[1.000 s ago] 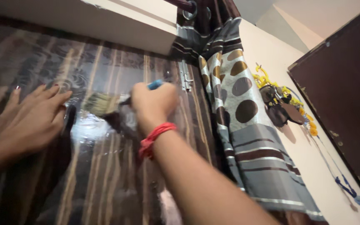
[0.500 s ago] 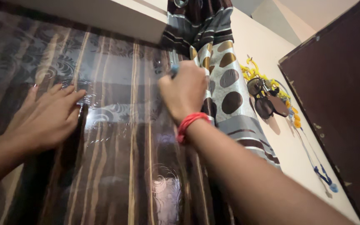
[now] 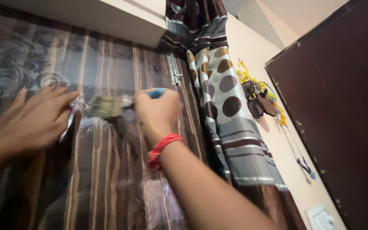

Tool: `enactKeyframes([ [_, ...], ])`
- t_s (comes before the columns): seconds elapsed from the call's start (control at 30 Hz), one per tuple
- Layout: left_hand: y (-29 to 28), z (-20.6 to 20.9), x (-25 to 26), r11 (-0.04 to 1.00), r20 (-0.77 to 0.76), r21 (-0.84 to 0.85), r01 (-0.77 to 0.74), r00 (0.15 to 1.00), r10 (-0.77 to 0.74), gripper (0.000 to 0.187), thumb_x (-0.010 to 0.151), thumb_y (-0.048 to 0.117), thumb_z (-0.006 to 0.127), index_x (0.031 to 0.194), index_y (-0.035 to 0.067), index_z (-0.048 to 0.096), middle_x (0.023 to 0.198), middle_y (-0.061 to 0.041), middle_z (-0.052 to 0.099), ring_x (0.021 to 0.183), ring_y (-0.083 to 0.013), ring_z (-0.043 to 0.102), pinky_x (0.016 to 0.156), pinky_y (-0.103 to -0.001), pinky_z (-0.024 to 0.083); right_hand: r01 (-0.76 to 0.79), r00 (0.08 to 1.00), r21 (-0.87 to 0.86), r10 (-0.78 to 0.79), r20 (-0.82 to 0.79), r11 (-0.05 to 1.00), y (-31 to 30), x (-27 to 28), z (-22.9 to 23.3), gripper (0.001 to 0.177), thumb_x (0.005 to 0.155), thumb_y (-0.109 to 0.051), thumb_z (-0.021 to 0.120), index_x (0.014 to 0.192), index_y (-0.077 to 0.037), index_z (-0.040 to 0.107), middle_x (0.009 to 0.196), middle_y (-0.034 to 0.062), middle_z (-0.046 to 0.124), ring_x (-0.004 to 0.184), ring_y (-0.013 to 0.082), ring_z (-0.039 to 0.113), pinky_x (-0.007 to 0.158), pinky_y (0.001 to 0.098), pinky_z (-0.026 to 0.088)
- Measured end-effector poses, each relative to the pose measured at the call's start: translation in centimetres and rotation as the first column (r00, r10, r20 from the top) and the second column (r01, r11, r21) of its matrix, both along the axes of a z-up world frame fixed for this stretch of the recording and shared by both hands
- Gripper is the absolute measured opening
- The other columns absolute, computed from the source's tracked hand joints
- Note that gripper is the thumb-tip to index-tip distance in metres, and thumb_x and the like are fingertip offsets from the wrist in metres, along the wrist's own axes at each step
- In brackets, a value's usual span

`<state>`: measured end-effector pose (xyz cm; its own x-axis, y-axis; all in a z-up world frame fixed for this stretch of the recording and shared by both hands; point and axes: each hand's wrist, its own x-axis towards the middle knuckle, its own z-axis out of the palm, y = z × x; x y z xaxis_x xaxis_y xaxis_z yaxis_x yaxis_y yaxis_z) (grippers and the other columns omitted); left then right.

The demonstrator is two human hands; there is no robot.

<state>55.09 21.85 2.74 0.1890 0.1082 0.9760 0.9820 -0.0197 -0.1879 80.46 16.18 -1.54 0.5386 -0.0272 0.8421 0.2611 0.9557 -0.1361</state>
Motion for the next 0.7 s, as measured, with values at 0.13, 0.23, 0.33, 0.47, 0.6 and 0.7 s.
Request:
enactKeyframes([
  [0.13, 2.0, -0.6, 0.2, 0.999, -0.058, 0.034, -0.013, 0.998, 0.015, 0.059, 0.098, 0.033, 0.039, 0.155, 0.02, 0.04, 0.163, -0.006, 0.033, 0.152, -0.0258, 0.025, 0.123, -0.061, 0.007, 0.295, 0.953, 0.029, -0.292, -0.076, 0.955, 0.8, 5.6, -0.7, 0.014, 0.067, -0.016, 0.073, 0.073, -0.006, 0.081, 0.066, 0.0168, 0.074, 0.063, 0.0282, 0.077, 0.069, 0.0357, 0.059],
  [0.23, 4.0, -0.9, 2.0, 0.999, -0.095, 0.037, -0.005, 0.995, 0.009, 0.06, 0.095, 0.031, 0.04, 0.154, 0.019, 0.038, 0.164, -0.004, 0.031, 0.152, -0.0241, 0.023, 0.124, -0.06, 0.004, 0.501, 0.865, 0.002, -0.501, -0.033, 0.865, 0.7, 9.2, -1.7, 0.016, 0.07, -0.017, 0.076, 0.077, -0.004, 0.08, 0.068, 0.0214, 0.072, 0.065, 0.0345, 0.075, 0.069, 0.0404, 0.058],
  [0.33, 4.4, -1.8, 3.5, 0.998, -0.104, 0.04, 0.057, 0.993, -0.053, 0.059, 0.094, 0.03, 0.04, 0.152, 0.018, 0.039, 0.163, -0.006, 0.031, 0.153, -0.024, 0.022, 0.124, -0.058, 0.003, 0.617, 0.787, 0.073, -0.617, -0.024, 0.784, 1.0, 9.5, -2.9, 0.016, 0.073, -0.018, 0.077, 0.082, -0.006, 0.082, 0.072, 0.0219, 0.072, 0.068, 0.0363, 0.074, 0.07, 0.0424, 0.058],
  [0.47, 3.8, -1.7, 4.7, 0.988, -0.117, 0.123, 0.089, 0.99, -0.075, 0.057, 0.094, 0.029, 0.042, 0.15, 0.016, 0.043, 0.161, -0.009, 0.034, 0.151, -0.0277, 0.024, 0.124, -0.058, 0.005, 0.496, 0.861, 0.14, -0.506, 0.042, 0.857, 0.6, 4.0, -4.4, 0.016, 0.077, -0.021, 0.077, 0.084, -0.007, 0.082, 0.077, 0.0176, 0.076, 0.068, 0.0302, 0.076, 0.069, 0.0388, 0.059],
  [0.6, 3.3, -2.2, 4.6, 0.926, -0.121, 0.347, 0.151, 0.986, -0.115, 0.063, 0.088, 0.027, 0.049, 0.148, 0.01, 0.052, 0.161, -0.018, 0.04, 0.15, -0.0353, 0.031, 0.122, -0.063, 0.011, 0.022, 0.995, 0.133, -0.034, 0.092, 0.991, -1.4, -2.0, -5.0, 0.016, 0.075, -0.018, 0.075, 0.084, -0.006, 0.081, 0.071, 0.0153, 0.077, 0.066, 0.0227, 0.077, 0.07, 0.0312, 0.06],
  [0.7, 2.9, -2.2, 4.1, 0.866, -0.107, 0.441, 0.234, 0.972, -0.208, 0.056, 0.093, 0.024, 0.05, 0.145, 0.006, 0.059, 0.158, -0.021, 0.049, 0.152, -0.0404, 0.037, 0.125, -0.067, 0.013, -0.273, 0.962, 0.036, 0.272, 0.03, 0.961, -1.6, -2.5, -3.9, 0.013, 0.069, -0.013, 0.076, 0.078, -0.004, 0.08, 0.073, 0.0123, 0.078, 0.067, 0.0206, 0.075, 0.07, 0.031, 0.06],
])
